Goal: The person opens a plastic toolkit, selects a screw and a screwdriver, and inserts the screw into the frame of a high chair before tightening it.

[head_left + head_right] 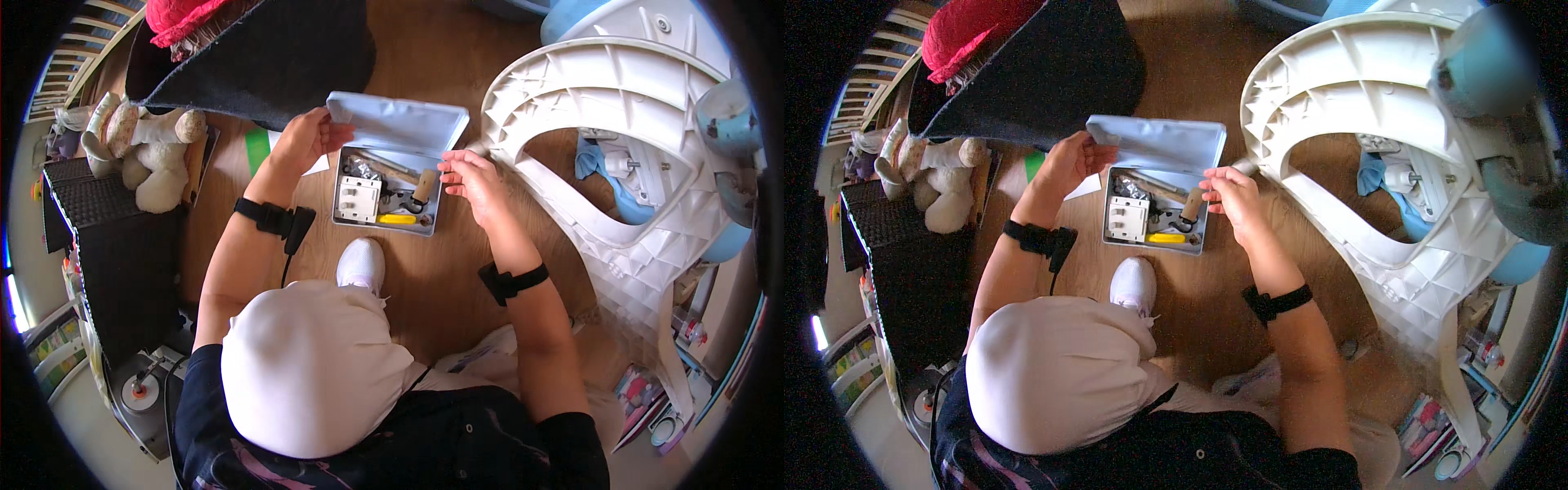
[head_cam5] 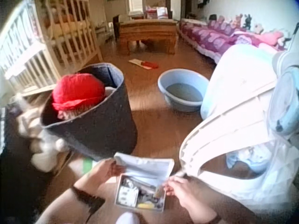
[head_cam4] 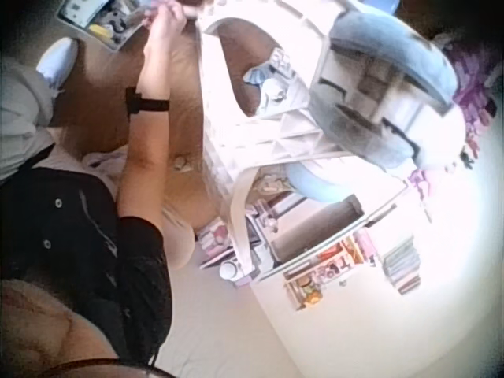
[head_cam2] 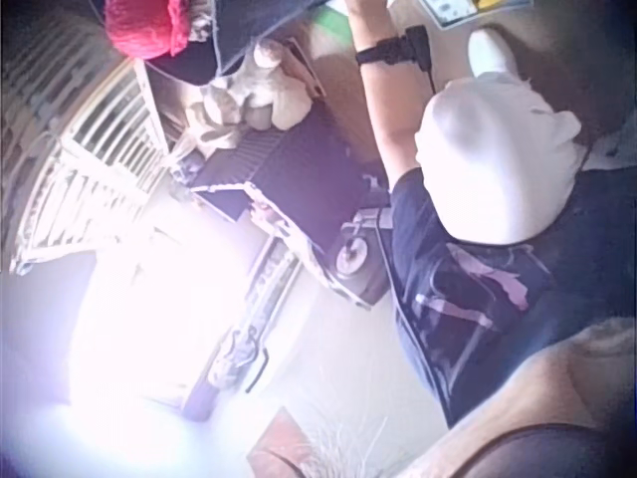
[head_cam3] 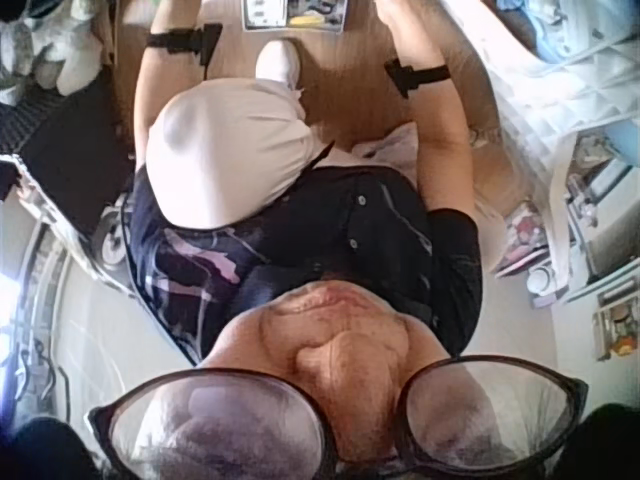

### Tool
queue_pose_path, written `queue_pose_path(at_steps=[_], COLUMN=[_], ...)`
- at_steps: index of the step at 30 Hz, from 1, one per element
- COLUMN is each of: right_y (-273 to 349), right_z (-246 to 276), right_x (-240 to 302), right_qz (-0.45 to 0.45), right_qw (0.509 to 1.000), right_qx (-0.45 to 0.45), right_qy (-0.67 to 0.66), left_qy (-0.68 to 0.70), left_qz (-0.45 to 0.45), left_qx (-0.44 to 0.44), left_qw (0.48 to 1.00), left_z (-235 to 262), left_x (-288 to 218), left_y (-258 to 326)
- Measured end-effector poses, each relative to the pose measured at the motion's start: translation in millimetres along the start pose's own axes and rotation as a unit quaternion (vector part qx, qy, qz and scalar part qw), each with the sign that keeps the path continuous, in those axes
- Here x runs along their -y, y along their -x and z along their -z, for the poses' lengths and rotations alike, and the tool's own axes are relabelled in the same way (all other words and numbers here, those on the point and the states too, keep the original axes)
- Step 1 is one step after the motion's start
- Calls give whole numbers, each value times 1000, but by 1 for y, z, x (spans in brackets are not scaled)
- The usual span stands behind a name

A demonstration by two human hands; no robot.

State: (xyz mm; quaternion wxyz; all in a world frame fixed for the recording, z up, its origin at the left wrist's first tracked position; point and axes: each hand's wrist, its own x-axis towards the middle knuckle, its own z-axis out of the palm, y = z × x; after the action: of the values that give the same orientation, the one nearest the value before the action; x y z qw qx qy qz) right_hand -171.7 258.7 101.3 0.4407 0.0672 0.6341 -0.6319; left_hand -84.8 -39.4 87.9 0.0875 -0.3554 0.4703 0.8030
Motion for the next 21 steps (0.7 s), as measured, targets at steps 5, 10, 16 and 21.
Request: queue_pose_path(at_steps=[5, 10, 16, 21], right_y=[-11, 5, 11, 17], right_z=[10, -1, 2, 3], right_x=[-45, -43, -52, -52], right_qz=[169, 264, 245, 203], right_qw=[912, 854, 801, 803], right_qx=[-76, -37, -22, -11], right_qy=[365, 448, 546, 561], left_qy=[19, -134, -552, -673], left_qz=[-28, -112, -365, -407], left_qx=[8, -77, -98, -7], left_qw=[999, 982, 743, 617], left_z=[-15, -15, -15, -13], left_x=[1, 36, 113, 132], left_y=[1, 14, 52, 86])
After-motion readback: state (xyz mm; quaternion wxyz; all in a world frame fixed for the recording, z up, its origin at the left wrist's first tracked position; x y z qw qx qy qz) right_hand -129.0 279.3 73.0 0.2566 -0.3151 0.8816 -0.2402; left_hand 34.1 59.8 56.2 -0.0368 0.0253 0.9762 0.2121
